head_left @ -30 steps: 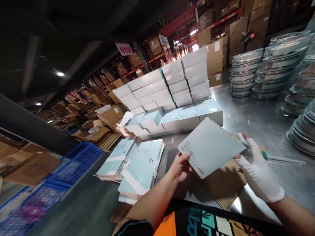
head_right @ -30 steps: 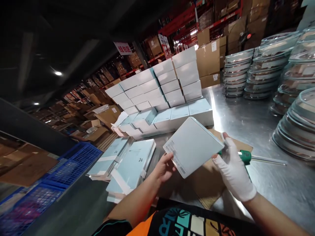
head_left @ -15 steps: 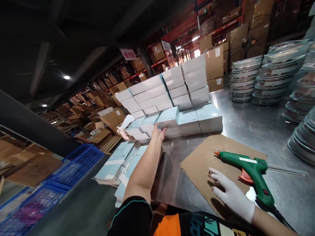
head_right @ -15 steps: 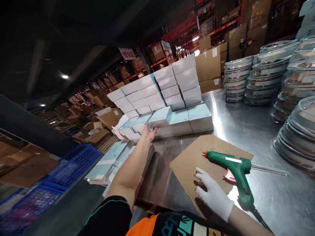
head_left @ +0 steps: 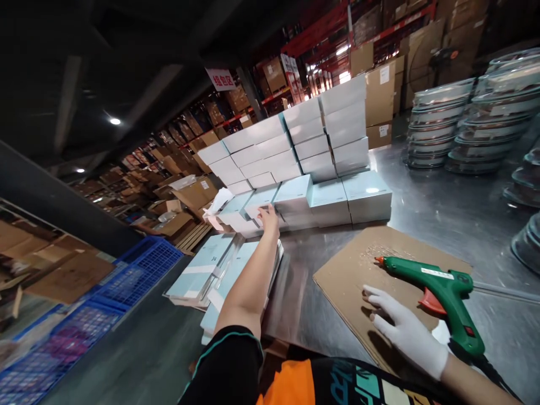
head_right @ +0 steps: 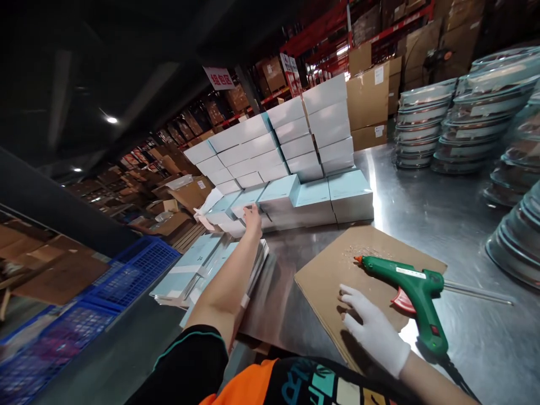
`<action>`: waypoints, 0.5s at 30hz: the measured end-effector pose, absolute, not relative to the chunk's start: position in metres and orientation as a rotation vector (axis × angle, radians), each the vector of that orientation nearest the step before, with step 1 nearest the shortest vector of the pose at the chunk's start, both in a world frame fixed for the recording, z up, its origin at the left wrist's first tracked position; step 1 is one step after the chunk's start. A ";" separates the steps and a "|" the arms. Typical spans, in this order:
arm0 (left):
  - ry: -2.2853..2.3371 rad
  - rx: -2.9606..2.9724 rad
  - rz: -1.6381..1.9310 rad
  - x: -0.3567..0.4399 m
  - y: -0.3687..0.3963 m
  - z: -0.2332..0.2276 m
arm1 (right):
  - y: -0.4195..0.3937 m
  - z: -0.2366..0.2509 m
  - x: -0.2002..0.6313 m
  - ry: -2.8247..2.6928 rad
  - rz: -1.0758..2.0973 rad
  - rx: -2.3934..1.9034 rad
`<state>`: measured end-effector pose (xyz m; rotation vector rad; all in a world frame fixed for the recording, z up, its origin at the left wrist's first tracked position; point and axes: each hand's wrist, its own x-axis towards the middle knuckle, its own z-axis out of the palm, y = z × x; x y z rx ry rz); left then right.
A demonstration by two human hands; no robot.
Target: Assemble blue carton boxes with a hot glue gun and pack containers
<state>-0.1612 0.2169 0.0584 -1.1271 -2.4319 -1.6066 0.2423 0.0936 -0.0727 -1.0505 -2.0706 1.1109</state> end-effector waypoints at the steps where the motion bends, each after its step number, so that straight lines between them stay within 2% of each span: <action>1: -2.414 -1.161 -1.541 -0.155 0.215 0.057 | 0.093 -0.072 0.242 -2.074 1.111 -1.054; 3: -2.325 -1.345 -1.291 -0.144 0.212 0.058 | 0.093 -0.070 0.242 -2.084 1.112 -1.059; 7: -2.051 -1.757 -0.495 -0.134 0.220 0.069 | 0.093 -0.069 0.243 -2.106 1.102 -1.061; 9: -2.016 -1.800 -0.392 -0.136 0.224 0.074 | 0.094 -0.070 0.244 -2.107 1.099 -1.058; 15: -1.966 -1.811 -0.439 -0.141 0.213 0.075 | 0.095 -0.075 0.243 -2.088 1.136 -1.035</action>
